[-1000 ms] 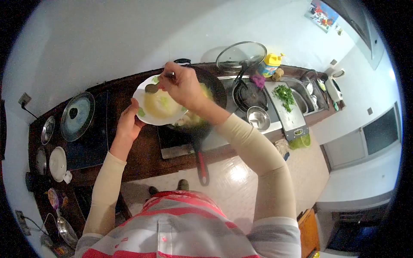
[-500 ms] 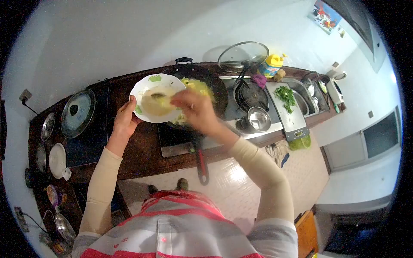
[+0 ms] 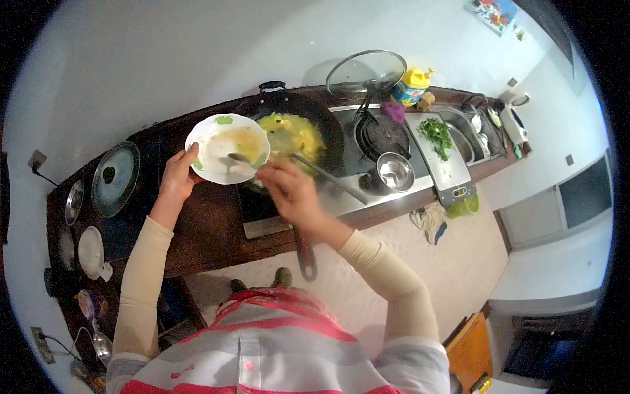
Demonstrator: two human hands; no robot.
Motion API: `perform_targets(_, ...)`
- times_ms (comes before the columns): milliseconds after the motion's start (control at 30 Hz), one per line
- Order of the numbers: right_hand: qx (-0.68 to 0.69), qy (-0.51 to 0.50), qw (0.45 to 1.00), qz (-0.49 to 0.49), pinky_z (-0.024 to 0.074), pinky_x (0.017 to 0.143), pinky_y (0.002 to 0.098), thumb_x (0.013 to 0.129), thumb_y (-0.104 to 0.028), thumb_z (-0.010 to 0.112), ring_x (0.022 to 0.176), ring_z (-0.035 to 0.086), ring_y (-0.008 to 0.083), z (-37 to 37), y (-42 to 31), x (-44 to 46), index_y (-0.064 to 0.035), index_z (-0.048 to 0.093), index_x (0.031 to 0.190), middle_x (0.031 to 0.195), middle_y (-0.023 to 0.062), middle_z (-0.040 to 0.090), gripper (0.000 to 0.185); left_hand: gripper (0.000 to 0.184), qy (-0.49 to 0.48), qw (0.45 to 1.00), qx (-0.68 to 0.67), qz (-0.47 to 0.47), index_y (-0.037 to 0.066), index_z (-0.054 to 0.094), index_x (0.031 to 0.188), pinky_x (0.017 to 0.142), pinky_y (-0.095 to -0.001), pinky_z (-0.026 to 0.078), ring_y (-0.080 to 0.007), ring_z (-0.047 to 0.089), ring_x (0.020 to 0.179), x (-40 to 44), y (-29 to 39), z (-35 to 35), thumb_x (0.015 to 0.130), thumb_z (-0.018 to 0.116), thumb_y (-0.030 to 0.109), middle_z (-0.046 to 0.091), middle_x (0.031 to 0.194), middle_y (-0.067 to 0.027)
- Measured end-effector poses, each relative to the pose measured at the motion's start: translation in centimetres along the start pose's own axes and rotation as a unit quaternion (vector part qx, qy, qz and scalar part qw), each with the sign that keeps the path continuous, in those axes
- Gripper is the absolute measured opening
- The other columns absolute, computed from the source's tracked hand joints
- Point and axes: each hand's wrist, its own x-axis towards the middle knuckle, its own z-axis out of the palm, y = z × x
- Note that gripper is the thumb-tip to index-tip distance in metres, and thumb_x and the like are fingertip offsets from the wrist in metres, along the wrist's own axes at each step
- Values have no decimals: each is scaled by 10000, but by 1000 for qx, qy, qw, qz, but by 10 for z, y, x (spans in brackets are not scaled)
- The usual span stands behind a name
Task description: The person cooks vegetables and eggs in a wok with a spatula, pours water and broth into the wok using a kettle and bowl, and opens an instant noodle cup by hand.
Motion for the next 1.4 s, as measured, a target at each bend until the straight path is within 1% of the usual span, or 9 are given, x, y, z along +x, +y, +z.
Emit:
perform_targets(167,144,133,975,102,507,687,285,810,37,575,799,638,217,-13,27,6,10,632,942,946,127,622,146,289,3,988,150,34,-35,572,1064,662,-380,553,-203,639,810,22,4,0,862,581,171,635,948,-114)
perform_targets(333,20,57,998,36,502,707,317,785,33,587,843,619,274,-11,37,-2,6,628,932,972,138,609,155,262,14,909,389,151,-80,609,994,649,-294,486,-172,619,737,57,1,13,829,562,118,652,862,-131)
perform_targets(367,25,44,998,28,500,720,339,784,30,584,861,611,293,-4,30,-4,1,622,942,962,146,603,165,259,41,900,386,200,-62,629,901,636,-355,460,-230,616,656,58,0,22,741,552,127,640,730,-182)
perform_targets(533,26,27,999,2,493,686,403,748,54,561,806,586,373,29,37,-14,19,592,934,932,176,569,192,338,11,768,593,241,11,583,1079,833,-442,449,-403,572,952,61,25,52,780,470,119,612,987,-242)
perform_targets(767,60,109,992,-8,485,675,381,795,28,560,821,597,356,15,37,-15,-17,598,938,948,163,588,155,273,-33,692,669,271,12,562,1029,832,-463,446,-420,554,944,63,42,90,804,455,122,604,987,-228)
perform_targets(900,-30,92,991,92,485,720,411,709,74,531,838,577,368,13,50,-27,9,564,968,968,166,558,269,268,-72,661,686,296,21,560,1041,835,-470,445,-418,553,944,54,47,117,822,451,130,603,987,-228)
perform_targets(1000,-73,133,988,-13,487,711,412,682,70,541,831,582,366,-2,42,-17,1,564,994,1010,161,555,320,276,-94,621,725,282,29,558,1063,841,-465,447,-411,553,959,64,50,127,837,442,138,600,1005,-230)
perform_targets(1267,-177,-28,983,24,502,707,395,665,40,560,845,595,333,-4,64,-21,-13,577,1000,1034,145,558,339,278,-118,597,723,329,46,565,1071,813,-483,453,-419,561,938,45,53,147,851,413,118,600,970,-239)
perform_targets(1400,-149,109,983,-22,509,713,391,665,49,541,866,592,333,3,45,-20,-8,593,974,1009,136,571,319,278,-122,569,704,408,48,545,1096,760,-500,456,-422,559,882,39,43,146,855,415,97,575,924,-240)
